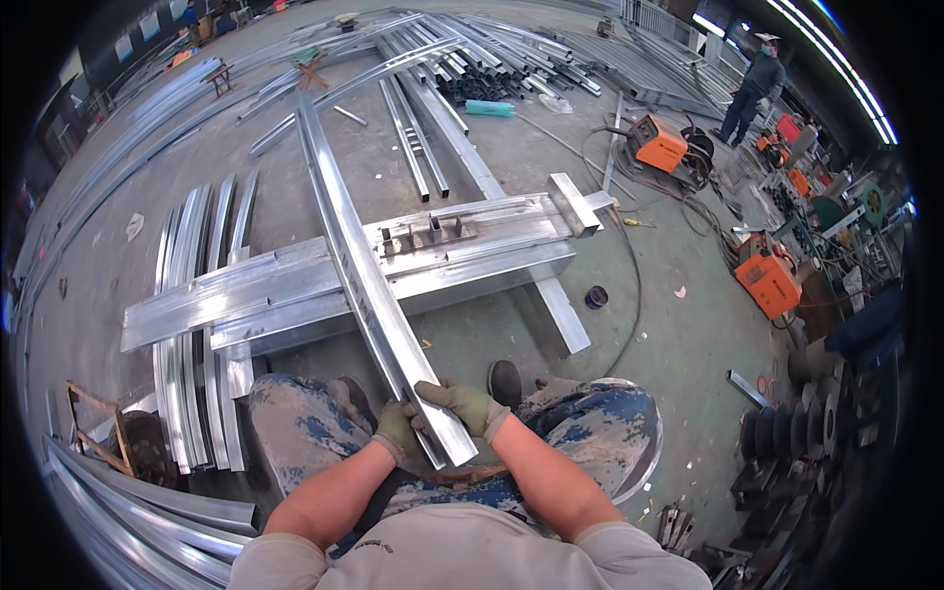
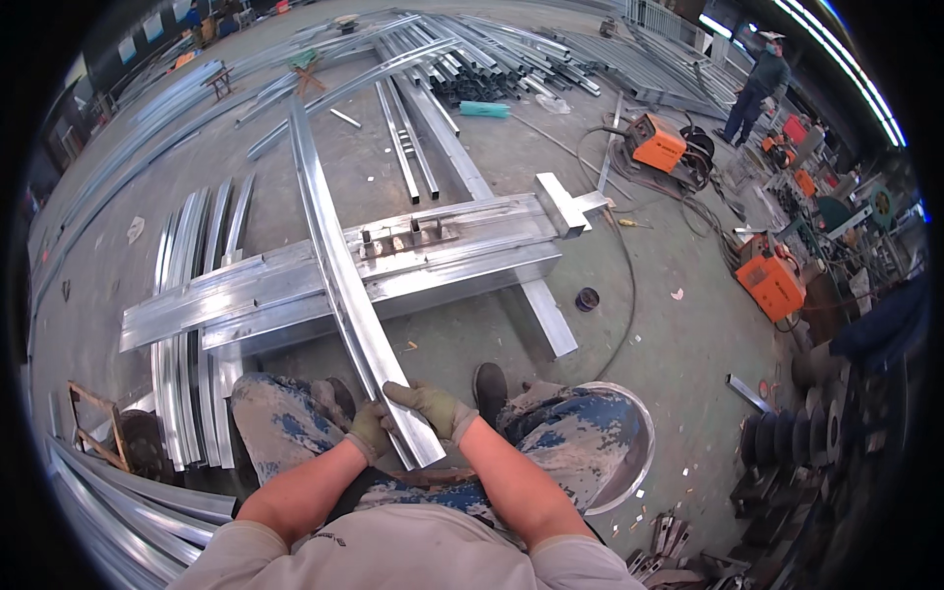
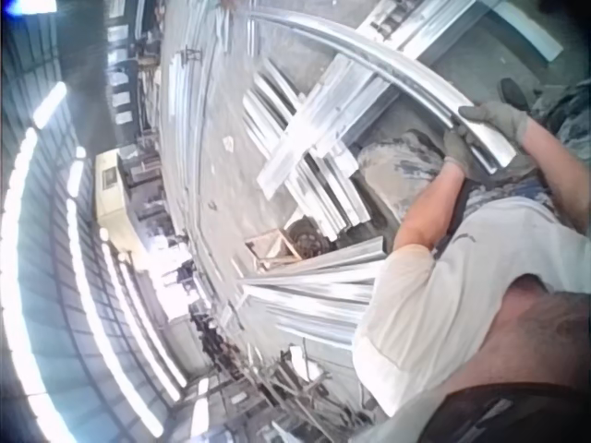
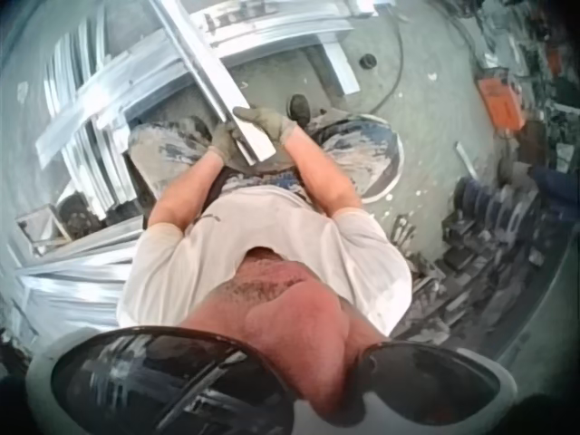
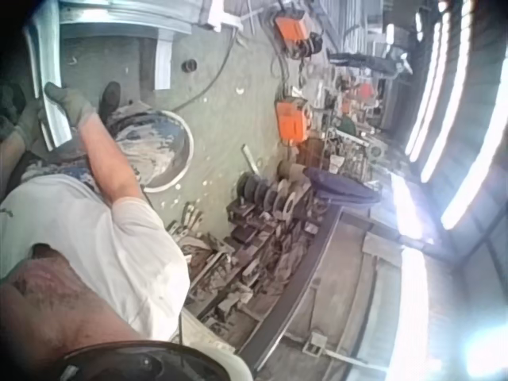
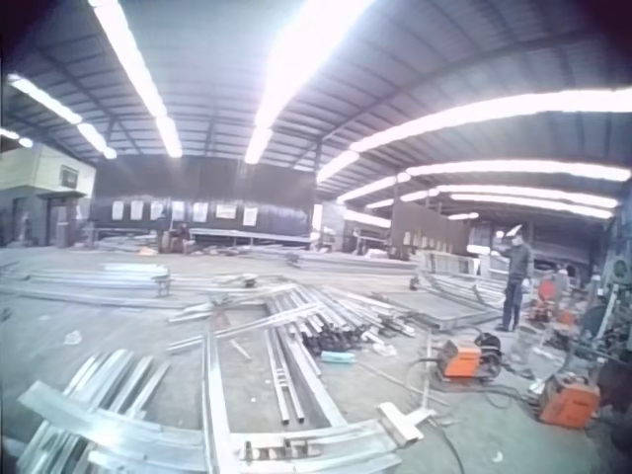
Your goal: The person aligns small metal pieces onto a larger metal frame and uses a welding torch to secure them in place. The person then flips the frame and continues welding additional sections.
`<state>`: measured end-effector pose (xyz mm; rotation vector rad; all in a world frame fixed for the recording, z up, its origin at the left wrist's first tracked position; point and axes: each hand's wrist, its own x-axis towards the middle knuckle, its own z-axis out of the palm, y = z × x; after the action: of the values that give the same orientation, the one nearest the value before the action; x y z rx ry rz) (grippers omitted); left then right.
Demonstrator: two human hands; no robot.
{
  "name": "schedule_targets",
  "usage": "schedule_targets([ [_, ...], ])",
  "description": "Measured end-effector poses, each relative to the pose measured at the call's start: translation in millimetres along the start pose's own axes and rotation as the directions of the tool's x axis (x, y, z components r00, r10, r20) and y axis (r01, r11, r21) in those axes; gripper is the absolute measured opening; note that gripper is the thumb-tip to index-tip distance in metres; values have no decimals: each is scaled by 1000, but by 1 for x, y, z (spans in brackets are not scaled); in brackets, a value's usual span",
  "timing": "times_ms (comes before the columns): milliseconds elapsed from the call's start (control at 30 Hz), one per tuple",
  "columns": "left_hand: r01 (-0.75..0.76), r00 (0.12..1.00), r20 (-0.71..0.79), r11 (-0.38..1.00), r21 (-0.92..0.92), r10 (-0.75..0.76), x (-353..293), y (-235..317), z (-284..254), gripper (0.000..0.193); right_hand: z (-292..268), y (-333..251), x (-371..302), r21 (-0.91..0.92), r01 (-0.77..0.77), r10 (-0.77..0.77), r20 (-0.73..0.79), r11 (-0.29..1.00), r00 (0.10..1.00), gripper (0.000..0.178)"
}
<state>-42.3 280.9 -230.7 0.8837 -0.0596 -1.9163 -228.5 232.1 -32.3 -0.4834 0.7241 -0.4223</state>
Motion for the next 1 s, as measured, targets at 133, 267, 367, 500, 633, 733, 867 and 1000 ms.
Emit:
schedule_targets([
  [133, -145, 909, -339, 947, 286, 242, -55, 28, 86, 37, 27, 3, -9, -792, -82, -357, -362, 605, 861, 76],
  [267, -97, 894, -371, 916, 389, 252, -71, 34, 137, 37, 57, 10, -36, -940, -294, -537, -342, 175, 771, 112],
  [367, -143, 833, -476, 940, 308, 283, -66, 31, 134, 30, 62, 18, -29, -941, -314, -543, -328, 122, 773, 111],
  [500, -138, 877, -408, 945, 297, 256, -77, 35, 138, 28, 64, 23, -24, -934, -344, -565, -333, 92, 755, 105],
  [633, -91, 899, -392, 959, 267, 194, -86, 42, 145, 28, 64, 35, -23, -957, -289, -637, -238, 25, 733, 100],
  [733, -172, 897, -356, 949, 264, 261, -74, 29, 131, 28, 52, 27, -25, -966, -201, -622, -260, 165, 739, 101],
  [867, -92, 831, -483, 924, 371, 277, -71, 29, 150, 35, 0, 22, -26, -959, -36, -590, -201, 280, 782, 102],
  [1000, -71, 798, -519, 904, 422, 305, -70, 27, 154, 43, -13, 23, -23, -893, 80, -562, -207, 442, 801, 102],
])
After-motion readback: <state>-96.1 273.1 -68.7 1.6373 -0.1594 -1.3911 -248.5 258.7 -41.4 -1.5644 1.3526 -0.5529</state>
